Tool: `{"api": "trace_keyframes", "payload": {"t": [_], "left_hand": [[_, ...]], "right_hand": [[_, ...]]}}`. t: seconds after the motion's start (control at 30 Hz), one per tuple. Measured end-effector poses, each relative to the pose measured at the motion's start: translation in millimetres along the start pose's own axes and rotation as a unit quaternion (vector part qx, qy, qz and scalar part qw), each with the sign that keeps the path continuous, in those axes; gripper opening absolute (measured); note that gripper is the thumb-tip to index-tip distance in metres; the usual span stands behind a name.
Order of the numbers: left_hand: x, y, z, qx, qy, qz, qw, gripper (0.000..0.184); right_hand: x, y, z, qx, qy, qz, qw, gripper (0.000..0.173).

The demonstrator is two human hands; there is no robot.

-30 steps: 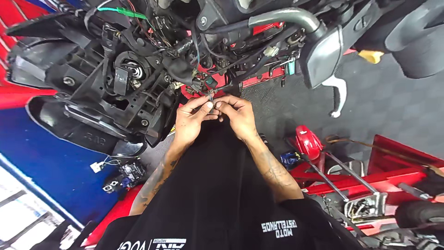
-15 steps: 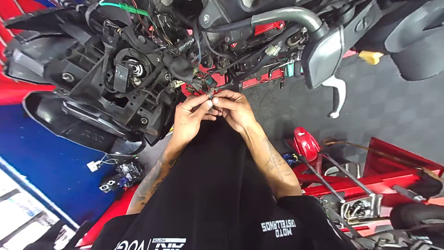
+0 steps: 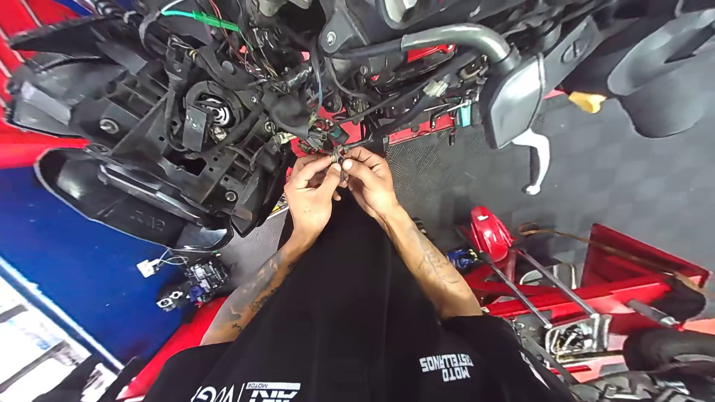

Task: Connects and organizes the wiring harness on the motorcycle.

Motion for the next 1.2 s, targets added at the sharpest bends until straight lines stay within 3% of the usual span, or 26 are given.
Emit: {"api": "trace_keyframes", "payload": {"t": [0.3, 0.57, 0.7, 0.8, 1.2], "left_hand": [[0.4, -0.5, 1.0, -0.004, 0.019, -0.008, 1.000, 0.016], [2.0, 3.7, -4.6, -0.091, 0.117, -0.044, 0.988, 0.023], [3.4, 2.8, -8.2, -0.103, 0.125, -0.048, 0.986, 0.022], [4.5, 1.2, -9.1, -0.109, 0.120, -0.063, 0.985, 0.021], [8.3, 2.5, -7.1, -0.061, 0.063, -0.078, 0.993, 0.021]], "right_hand": [[0.7, 0.0, 9.7, 0.073, -0.024, -0.037, 0.996, 0.015], [-3.9, 9.4, -6.2, -0.102, 0.046, 0.007, 0.994, 0.011], [-13.4, 0.4, -28.4, -0.267, 0.127, 0.084, 0.952, 0.015], [-19.4, -5.9, -38.6, -0.332, 0.143, 0.100, 0.927, 0.017], [-11.7, -7.2, -40.2, -0.364, 0.109, 0.105, 0.919, 0.008]]}}
Point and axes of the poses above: each hand's wrist, its own x-axis towards the middle knuckle, its own y-axis out of the back of the hand, z = x × y, the point moved 5 cm from there along x, towards the middle knuckle, and after that the axes turned 1 degree about z, right-handed, at the moved point
